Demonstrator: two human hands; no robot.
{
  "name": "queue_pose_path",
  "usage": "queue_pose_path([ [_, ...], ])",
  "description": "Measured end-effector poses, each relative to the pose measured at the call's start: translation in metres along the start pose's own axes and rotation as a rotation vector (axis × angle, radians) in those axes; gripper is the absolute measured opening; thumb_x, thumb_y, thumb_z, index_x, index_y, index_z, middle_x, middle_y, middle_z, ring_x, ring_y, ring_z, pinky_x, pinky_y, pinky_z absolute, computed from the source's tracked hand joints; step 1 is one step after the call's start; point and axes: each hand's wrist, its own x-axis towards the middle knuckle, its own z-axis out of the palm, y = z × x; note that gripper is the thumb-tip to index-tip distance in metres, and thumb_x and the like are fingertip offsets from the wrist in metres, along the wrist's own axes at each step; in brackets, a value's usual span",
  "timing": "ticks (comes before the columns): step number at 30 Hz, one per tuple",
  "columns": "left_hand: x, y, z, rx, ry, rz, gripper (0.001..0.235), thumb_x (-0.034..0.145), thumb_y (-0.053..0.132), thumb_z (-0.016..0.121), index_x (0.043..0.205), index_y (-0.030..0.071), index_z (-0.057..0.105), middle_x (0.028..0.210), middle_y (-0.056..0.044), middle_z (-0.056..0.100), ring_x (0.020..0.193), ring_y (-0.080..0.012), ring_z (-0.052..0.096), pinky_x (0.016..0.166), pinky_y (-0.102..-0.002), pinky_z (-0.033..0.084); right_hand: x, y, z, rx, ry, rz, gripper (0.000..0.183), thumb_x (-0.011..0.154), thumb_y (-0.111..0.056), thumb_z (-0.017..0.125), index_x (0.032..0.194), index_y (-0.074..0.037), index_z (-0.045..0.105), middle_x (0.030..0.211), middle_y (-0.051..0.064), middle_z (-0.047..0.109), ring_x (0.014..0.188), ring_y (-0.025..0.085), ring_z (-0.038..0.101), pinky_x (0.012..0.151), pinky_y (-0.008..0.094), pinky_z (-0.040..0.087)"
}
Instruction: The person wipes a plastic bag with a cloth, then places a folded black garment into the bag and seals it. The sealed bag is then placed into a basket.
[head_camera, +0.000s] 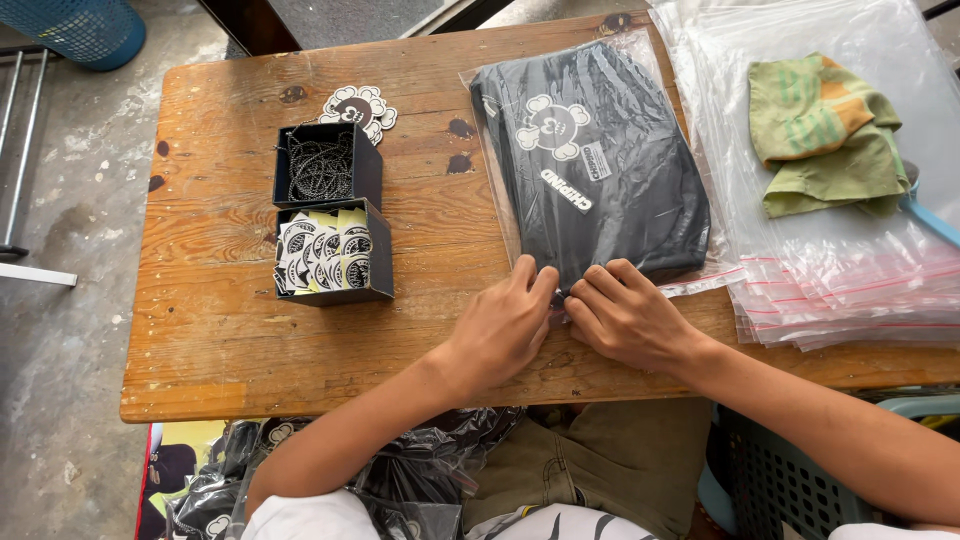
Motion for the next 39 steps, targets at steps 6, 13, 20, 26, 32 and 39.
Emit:
queue_pose_path([
  [6,-0.015,-0.026,0.046,-0.099,0.304,0.066,0.020,0.085,0.009,0.065,0.096,0.010,0.047,0.090,-0.006,0.042,0.078,-0.0354,0.065,0.064,-0.040,0.055,0.016,-0.003,-0.006,0.012,0.027,-0.004,0.026,0.098,-0.012,0.057,0.073,-0.003,0.058,0.069,0.010,0.049,0.068,0.028,0.053,0.064,0.037,0.044],
  [13,-0.015,-0.019,0.047,-0.173,0.370,0.012,0.022,0.081,0.006,0.065,0.094,0.011,0.048,0.087,-0.007,0.046,0.076,-0.0363,0.064,0.061,-0.043,0.054,0.010,-0.006,-0.002,-0.008,0.016,-0.042,0.026,0.097,-0.008,0.054,0.071,-0.003,0.057,0.067,0.010,0.047,0.067,0.030,0.053,0.064,0.037,0.044],
  [20,-0.017,-0.020,0.045,-0.197,0.363,-0.010,0.025,0.079,0.006,0.066,0.095,0.014,0.048,0.087,-0.006,0.046,0.074,-0.0377,0.065,0.061,-0.045,0.054,0.018,-0.008,-0.004,-0.025,0.026,-0.016,0.027,0.097,-0.011,0.057,0.070,-0.004,0.055,0.068,0.010,0.048,0.068,0.029,0.053,0.064,0.038,0.044],
  [26,-0.018,-0.021,0.041,-0.242,0.321,-0.020,0.025,0.079,0.006,0.064,0.095,0.014,0.047,0.088,-0.007,0.047,0.075,-0.0394,0.065,0.061,-0.047,0.054,0.023,-0.010,-0.007,-0.012,0.003,-0.050,0.028,0.097,-0.007,0.051,0.069,-0.004,0.054,0.066,0.009,0.046,0.067,0.029,0.052,0.064,0.037,0.044],
  [32,-0.020,-0.023,0.035,-0.326,0.296,-0.009,0.023,0.081,0.008,0.063,0.098,0.015,0.049,0.088,-0.006,0.048,0.074,-0.0378,0.065,0.059,-0.047,0.055,0.022,-0.010,0.003,0.023,0.033,-0.056,0.029,0.097,-0.012,0.055,0.069,-0.004,0.053,0.066,0.010,0.046,0.067,0.029,0.052,0.065,0.037,0.043],
  [39,-0.021,-0.025,0.033,-0.404,0.303,0.000,0.022,0.080,0.011,0.064,0.099,0.017,0.052,0.087,-0.004,0.048,0.076,-0.0345,0.065,0.058,-0.044,0.054,0.024,-0.010,0.004,0.040,0.043,-0.028,0.028,0.097,-0.012,0.057,0.070,-0.004,0.056,0.067,0.009,0.047,0.067,0.029,0.052,0.064,0.037,0.043],
])
